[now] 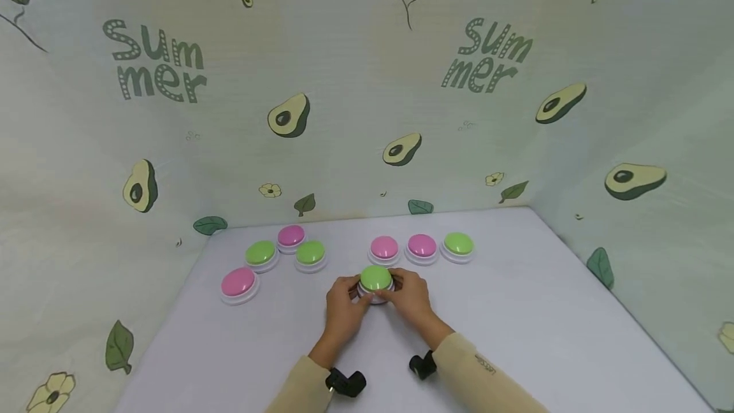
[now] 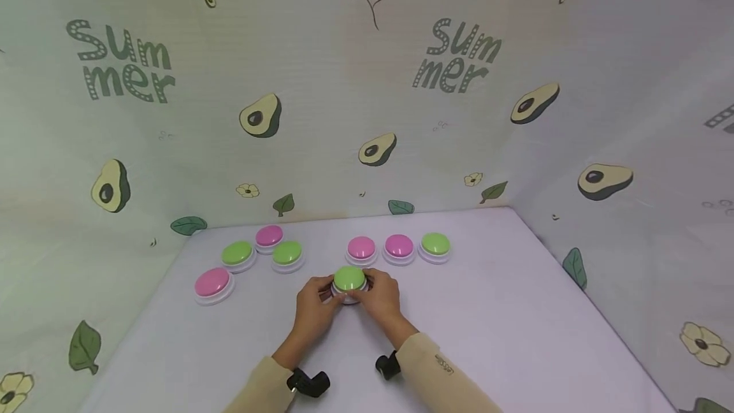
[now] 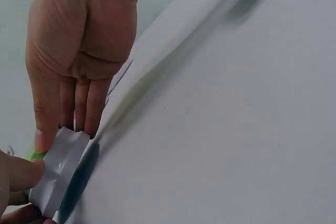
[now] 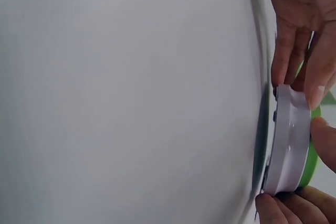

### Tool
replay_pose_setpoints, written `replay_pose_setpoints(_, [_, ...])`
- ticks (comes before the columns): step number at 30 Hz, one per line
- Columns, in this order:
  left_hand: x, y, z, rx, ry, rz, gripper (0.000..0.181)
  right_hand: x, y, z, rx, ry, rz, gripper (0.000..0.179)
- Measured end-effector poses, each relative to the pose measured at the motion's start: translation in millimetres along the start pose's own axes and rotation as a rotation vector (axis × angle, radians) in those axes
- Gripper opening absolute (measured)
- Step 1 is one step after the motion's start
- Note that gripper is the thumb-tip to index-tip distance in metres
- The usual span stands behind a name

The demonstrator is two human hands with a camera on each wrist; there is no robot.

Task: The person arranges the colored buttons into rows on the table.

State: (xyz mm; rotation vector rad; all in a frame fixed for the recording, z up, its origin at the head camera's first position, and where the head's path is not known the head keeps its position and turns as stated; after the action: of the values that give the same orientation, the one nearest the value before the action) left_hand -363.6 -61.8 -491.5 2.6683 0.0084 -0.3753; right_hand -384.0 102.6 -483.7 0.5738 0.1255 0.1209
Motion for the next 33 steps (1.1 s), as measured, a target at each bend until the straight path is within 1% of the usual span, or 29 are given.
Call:
replay_pose_setpoints(1, [-1.6, -7.7, -2.7, 0.004, 0.002, 0.014, 0.049, 1.0, 6.6, -4.6, 0.005, -0.006, -0.003, 0.059])
replay_pose_setpoints(4, [-7.3, -30.6, -12.1, 0.02, -0.02, 0.048, 0.048, 4.6, 27.3, -17.9, 0.01, -0.036, -0.019, 0.059])
replay_pose_setpoints(6, [-11.0, -46.1, -17.3, 0.042, -0.046, 0.066, 0.047, 7.0, 41.4, -27.3, 0.012, -0.062, -0.032, 0.059])
replay_pose_setpoints(9, [-15.2, -69.3, -25.4, 0.094, -0.065, 0.103, 0.044, 12.0, 62.2, -41.8, 0.007, -0.107, -0.046, 0.059])
replay_pose_setpoints(13, [-18.8, -101.0, -35.8, 0.132, -0.064, 0.172, 0.043, 19.3, 89.7, -60.8, 0.025, -0.155, -0.064, 0.059])
replay_pose_setpoints(18, [-24.1, -140.6, -51.4, 0.147, -0.07, 0.273, 0.044, 29.5, 124.1, -80.1, 0.047, -0.194, -0.084, 0.061])
replay_pose_setpoints(24, [-29.9, -174.3, -66.5, 0.18, -0.057, 0.362, 0.047, 33.5, 150.7, -97.8, 0.084, -0.24, -0.083, 0.07])
replay_pose_setpoints(26, [-31.3, -185.4, -71.3, 0.176, -0.051, 0.39, 0.05, 34.2, 159.2, -105.9, 0.097, -0.269, -0.086, 0.072])
replay_pose_setpoints(30, [-36.9, -208.4, -82.0, 0.14, -0.062, 0.449, 0.055, 33.6, 179.3, -118.2, 0.132, -0.324, -0.117, 0.074])
replay_pose_setpoints(33, [-42.4, -224.9, -86.1, 0.134, -0.035, 0.486, 0.06, 30.8, 193.9, -122.6, 0.157, -0.343, -0.139, 0.075])
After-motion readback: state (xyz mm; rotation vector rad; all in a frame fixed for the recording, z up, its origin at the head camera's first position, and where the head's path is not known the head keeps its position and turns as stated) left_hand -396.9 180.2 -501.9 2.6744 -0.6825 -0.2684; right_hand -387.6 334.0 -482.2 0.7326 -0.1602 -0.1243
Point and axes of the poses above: each hand's wrist, its own x-axis away from the middle knuckle, its own y-axis out of the back of the hand, z = x × y, the point moved 9 cm from there along -x, towards the middle knuckle, and after that the axes turned 8 degrees about z, right-handed, at the moved point
